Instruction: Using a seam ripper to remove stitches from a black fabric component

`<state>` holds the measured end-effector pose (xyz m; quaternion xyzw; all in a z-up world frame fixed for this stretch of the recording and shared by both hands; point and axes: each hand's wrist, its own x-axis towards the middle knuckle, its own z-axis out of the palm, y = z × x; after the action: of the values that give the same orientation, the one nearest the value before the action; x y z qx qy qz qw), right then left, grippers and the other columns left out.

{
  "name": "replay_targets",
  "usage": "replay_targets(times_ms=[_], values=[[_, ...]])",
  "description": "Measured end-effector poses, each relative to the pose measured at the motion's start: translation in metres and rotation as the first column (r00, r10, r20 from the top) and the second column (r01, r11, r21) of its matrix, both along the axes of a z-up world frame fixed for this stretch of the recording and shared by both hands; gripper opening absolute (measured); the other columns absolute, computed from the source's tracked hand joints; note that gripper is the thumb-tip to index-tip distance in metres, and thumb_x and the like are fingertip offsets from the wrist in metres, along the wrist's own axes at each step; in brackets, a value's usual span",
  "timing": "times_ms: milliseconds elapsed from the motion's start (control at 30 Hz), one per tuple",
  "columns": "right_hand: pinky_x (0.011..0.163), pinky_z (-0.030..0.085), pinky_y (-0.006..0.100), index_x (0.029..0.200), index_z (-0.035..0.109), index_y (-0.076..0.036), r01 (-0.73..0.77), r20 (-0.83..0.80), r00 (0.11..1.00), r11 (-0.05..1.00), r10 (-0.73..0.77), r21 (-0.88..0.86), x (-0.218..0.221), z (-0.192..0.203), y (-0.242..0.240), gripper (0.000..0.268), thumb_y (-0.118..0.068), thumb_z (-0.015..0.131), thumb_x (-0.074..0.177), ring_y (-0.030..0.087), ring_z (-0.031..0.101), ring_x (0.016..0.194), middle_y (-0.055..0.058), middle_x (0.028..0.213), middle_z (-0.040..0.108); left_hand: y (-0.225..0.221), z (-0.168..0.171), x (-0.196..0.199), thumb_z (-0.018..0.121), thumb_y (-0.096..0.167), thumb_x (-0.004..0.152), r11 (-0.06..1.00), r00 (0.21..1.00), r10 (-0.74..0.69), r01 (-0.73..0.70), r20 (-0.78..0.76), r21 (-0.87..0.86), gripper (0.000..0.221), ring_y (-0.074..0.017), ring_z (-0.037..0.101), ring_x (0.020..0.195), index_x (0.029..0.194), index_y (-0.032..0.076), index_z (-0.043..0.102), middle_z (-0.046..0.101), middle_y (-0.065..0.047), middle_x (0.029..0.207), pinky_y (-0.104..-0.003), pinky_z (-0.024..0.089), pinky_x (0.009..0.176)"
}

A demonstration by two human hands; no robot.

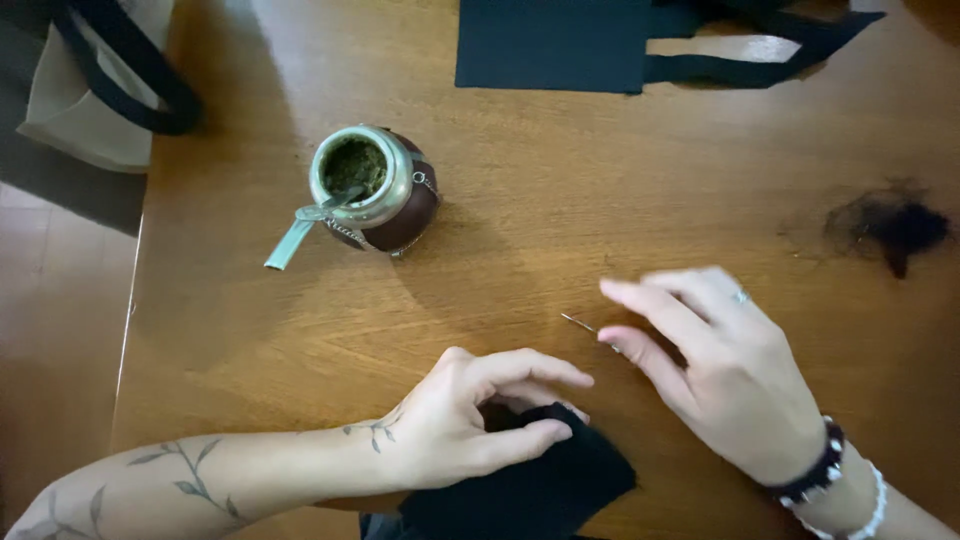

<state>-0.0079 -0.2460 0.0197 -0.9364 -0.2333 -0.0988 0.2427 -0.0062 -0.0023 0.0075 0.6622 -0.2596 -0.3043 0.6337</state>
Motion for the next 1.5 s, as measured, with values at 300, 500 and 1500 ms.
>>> replay_targets(times_ms=[300, 500, 1500], values=[[0.071, 0.048, 0.037, 0.12, 0.072, -0.032, 0.389, 0.353, 0.915, 0.654, -0.194, -0.649, 0.004, -0.009, -0.048, 0.037, -0.062, 0.065, 0.099, 0.023, 0.063, 0.09, -0.004, 0.103, 0.067, 0.001, -0.001, 0.0, 0.067, 0.014, 0.094, 0.999, 0.995, 0.022, -0.026, -0.097, -0.04, 0.027, -0.0065, 0.072, 0.088, 0.12, 0.007, 0.063, 0.078, -0.006, 0.104, -0.02, 0.059, 0.083], [0.108, 0.044, 0.037, 0.121, 0.069, 0.01, 0.472, -0.013, 0.882, 0.88, -0.472, 0.059, 0.013, -0.073, -0.189, 0.011, 0.011, 0.079, 0.125, 0.031, 0.059, 0.115, 0.021, 0.118, 0.063, 0.0, -0.004, 0.0, 0.069, 0.012, 0.093, 0.995, 0.989, 0.038, -0.051, -0.142, -0.085, 0.026, -0.0087, 0.073, 0.088, 0.118, 0.007, 0.063, 0.077, -0.008, 0.103, -0.021, 0.059, 0.083], [0.072, 0.05, 0.022, 0.084, 0.076, -0.008, 0.097, -0.195, 0.98, 0.939, -0.033, 0.329, 0.006, 0.009, 0.007, 0.003, -0.011, 0.077, 0.084, 0.011, 0.066, 0.072, 0.003, 0.084, 0.073, 0.001, -0.004, -0.001, 0.072, 0.017, 0.093, 0.999, 0.995, -0.031, 0.03, 0.095, 0.019, 0.015, -0.0048, 0.061, 0.067, 0.107, 0.014, 0.068, 0.072, 0.004, 0.085, -0.019, 0.055, 0.069]])
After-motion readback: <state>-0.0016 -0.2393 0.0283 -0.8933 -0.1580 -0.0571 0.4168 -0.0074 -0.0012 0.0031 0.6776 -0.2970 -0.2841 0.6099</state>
